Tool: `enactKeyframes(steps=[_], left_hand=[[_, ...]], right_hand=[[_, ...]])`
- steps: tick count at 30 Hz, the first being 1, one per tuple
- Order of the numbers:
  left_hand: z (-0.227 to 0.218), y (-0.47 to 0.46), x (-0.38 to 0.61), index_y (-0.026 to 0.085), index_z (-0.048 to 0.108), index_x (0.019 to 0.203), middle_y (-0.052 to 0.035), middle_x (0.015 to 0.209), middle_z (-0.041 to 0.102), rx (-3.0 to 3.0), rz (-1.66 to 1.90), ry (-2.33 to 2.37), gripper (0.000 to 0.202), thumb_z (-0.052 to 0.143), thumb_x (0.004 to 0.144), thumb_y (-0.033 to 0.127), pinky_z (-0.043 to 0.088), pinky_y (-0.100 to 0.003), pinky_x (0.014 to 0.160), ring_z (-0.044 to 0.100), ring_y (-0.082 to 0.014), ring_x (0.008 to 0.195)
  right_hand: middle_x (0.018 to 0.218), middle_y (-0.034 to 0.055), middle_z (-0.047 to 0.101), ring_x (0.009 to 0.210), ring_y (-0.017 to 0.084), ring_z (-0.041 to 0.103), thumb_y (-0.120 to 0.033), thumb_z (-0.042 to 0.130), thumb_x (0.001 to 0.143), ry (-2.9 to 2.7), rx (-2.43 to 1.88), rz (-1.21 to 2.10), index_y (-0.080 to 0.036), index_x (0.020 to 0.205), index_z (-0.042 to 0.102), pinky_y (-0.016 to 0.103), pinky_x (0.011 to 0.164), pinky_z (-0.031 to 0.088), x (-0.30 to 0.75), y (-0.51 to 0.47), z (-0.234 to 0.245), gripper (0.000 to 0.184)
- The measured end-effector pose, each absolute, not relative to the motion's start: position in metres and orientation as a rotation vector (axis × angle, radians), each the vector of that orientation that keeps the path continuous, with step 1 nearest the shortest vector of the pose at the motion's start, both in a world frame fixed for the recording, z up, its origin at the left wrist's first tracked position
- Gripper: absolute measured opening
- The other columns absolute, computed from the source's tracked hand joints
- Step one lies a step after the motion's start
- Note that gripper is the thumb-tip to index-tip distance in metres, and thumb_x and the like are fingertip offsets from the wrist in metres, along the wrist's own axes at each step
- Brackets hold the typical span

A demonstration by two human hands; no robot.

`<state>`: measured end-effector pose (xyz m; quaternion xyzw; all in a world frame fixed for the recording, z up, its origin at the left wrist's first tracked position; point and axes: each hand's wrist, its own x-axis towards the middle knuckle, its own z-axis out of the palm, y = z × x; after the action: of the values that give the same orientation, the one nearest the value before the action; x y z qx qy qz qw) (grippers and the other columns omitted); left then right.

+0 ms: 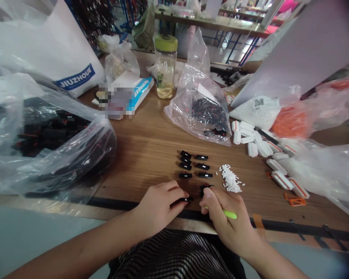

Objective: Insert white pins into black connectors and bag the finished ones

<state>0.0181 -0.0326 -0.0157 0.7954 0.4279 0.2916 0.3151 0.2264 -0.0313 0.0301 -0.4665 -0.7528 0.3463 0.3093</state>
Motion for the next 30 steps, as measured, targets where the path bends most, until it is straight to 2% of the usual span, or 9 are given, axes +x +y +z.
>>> enactKeyframes(steps=[12, 19, 25, 30], left_hand=[[-0.014, -0.032, 0.018, 0.018, 0.069, 0.101, -0.0044, 0.094, 0.068, 2.093, 0.793, 1.121, 0.011, 0.061, 0.094, 0.021, 0.055, -0.032, 0.076, 0.066, -0.0180, 0.085], [-0.016, -0.033, 0.018, 0.018, 0.069, 0.101, -0.0033, 0.094, 0.067, 2.079, 0.795, 1.118, 0.011, 0.064, 0.092, 0.019, 0.054, -0.031, 0.076, 0.066, -0.0171, 0.083], [-0.016, -0.032, 0.018, 0.017, 0.069, 0.097, -0.0026, 0.091, 0.067, 2.060, 0.786, 1.135, 0.008, 0.067, 0.089, 0.016, 0.054, -0.031, 0.076, 0.065, -0.0168, 0.081], [-0.015, -0.033, 0.018, 0.017, 0.069, 0.099, -0.0032, 0.092, 0.067, 2.089, 0.776, 1.139, 0.009, 0.066, 0.090, 0.018, 0.055, -0.032, 0.076, 0.066, -0.0180, 0.083]], right_hand=[[0.056, -0.0019, 0.056, 0.047, 0.010, 0.054, -0.024, 0.041, 0.101, -1.903, -1.157, 0.890, -0.020, 0.070, 0.060, 0.025, 0.049, 0.041, 0.225, -0.031, 0.027, 0.037], [0.059, -0.0024, 0.056, 0.051, 0.009, 0.055, -0.019, 0.043, 0.100, -1.972, -1.174, 0.872, -0.020, 0.075, 0.058, 0.026, 0.052, 0.040, 0.228, -0.036, 0.025, 0.029], [0.059, -0.0016, 0.054, 0.052, 0.011, 0.052, -0.018, 0.042, 0.100, -2.093, -1.182, 0.804, -0.022, 0.070, 0.047, 0.029, 0.052, 0.036, 0.222, -0.037, 0.029, 0.030], [0.055, -0.0023, 0.054, 0.049, 0.010, 0.051, -0.024, 0.042, 0.101, -2.043, -1.267, 0.828, -0.021, 0.067, 0.051, 0.028, 0.051, 0.037, 0.215, -0.028, 0.032, 0.035]])
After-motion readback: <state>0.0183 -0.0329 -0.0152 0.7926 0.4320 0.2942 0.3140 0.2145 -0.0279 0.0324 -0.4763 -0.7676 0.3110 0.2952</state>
